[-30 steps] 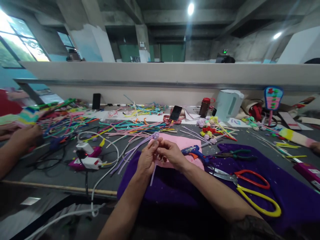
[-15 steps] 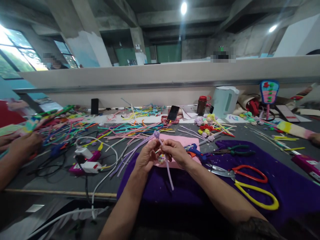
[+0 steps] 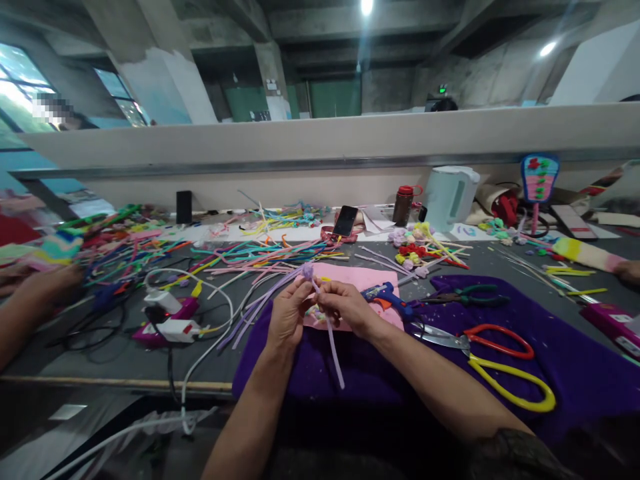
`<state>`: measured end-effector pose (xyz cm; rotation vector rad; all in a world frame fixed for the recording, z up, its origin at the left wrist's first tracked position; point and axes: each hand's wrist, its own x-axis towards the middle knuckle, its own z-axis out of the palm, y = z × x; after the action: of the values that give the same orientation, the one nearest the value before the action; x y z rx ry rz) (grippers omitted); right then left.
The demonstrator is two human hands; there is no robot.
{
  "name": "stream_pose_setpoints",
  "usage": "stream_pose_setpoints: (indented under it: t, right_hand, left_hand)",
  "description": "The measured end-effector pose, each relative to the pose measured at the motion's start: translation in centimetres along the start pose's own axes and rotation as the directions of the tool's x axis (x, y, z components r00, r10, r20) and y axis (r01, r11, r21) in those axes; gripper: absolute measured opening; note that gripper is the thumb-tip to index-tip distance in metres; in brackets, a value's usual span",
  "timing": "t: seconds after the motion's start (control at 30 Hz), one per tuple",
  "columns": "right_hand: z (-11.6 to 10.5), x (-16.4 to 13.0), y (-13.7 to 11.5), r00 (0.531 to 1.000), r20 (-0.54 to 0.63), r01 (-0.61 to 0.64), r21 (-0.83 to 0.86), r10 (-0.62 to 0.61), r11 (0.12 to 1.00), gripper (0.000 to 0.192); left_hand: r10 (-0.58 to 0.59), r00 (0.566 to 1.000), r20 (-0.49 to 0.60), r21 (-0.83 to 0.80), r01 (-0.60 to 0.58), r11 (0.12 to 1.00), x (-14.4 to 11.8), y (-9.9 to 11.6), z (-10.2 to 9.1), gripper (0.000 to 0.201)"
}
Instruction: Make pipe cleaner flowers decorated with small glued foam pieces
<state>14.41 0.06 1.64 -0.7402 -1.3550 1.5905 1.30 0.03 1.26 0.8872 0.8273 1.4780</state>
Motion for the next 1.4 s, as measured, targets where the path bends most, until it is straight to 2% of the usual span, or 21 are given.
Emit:
stream_pose_setpoints:
  t: [0.1, 0.23, 0.43, 0.6, 0.67, 0.83, 0.97, 1.17, 1.4]
  right_hand:
    - [-0.2, 0.2, 0.1, 0.996, 0.042, -0.085, 0.107, 0.081, 0.991, 0.021]
    - [-0.6, 0.3, 0.2, 0.988, 0.09, -0.136, 0.164, 0.123, 0.977, 0.021]
    - [-0.8, 0.1, 0.3, 0.98, 0.125, -0.18, 0.211, 0.156, 0.961, 0.015]
    - [-1.3, 0.1, 0.5, 0.946, 0.266, -0.265, 0.299, 0.186, 0.917, 0.015]
    - [-1.4, 0.0, 0.5, 0.94, 0.288, -0.276, 0.326, 0.183, 0.904, 0.014]
    - [-1.5, -0.2, 0.3, 0.94, 0.283, -0.282, 0.331, 0.19, 0.9, 0.013]
    - [-1.1, -0.3, 0.0, 0.953, 0.231, -0.261, 0.287, 0.198, 0.922, 0.013]
    - [-0.5, -0.6, -0.1, 0.977, 0.119, -0.194, 0.176, 0.175, 0.965, 0.014]
    - [-0.4, -0.7, -0.1, 0.983, 0.086, -0.171, 0.11, 0.163, 0.979, 0.014]
  left_hand:
    - [-0.04, 0.998, 0.042, -0.047, 0.042, 0.998, 0.0, 0.1, -0.2, 0.03]
    - [-0.127, 0.989, 0.075, -0.052, 0.131, 0.99, 0.2, 0.2, -0.5, 0.029]
    - [-0.153, 0.982, 0.11, -0.041, 0.159, 0.987, 0.2, 0.2, -0.8, 0.031]
    - [-0.168, 0.974, 0.152, -0.068, 0.179, 0.981, 0.1, 0.4, -0.7, 0.028]
    - [-0.168, 0.973, 0.157, -0.07, 0.18, 0.981, 0.1, 0.4, -0.7, 0.027]
    - [-0.165, 0.968, 0.189, -0.056, 0.179, 0.982, 0.0, 0.3, -0.6, 0.029]
    - [-0.155, 0.97, 0.188, -0.057, 0.168, 0.984, 0.1, 0.1, -0.7, 0.027]
    - [-0.175, 0.974, 0.145, -0.046, 0.184, 0.982, 0.2, 0.0, -0.7, 0.027]
    - [-0.154, 0.983, 0.099, -0.05, 0.16, 0.986, 0.0, -0.1, -0.5, 0.023]
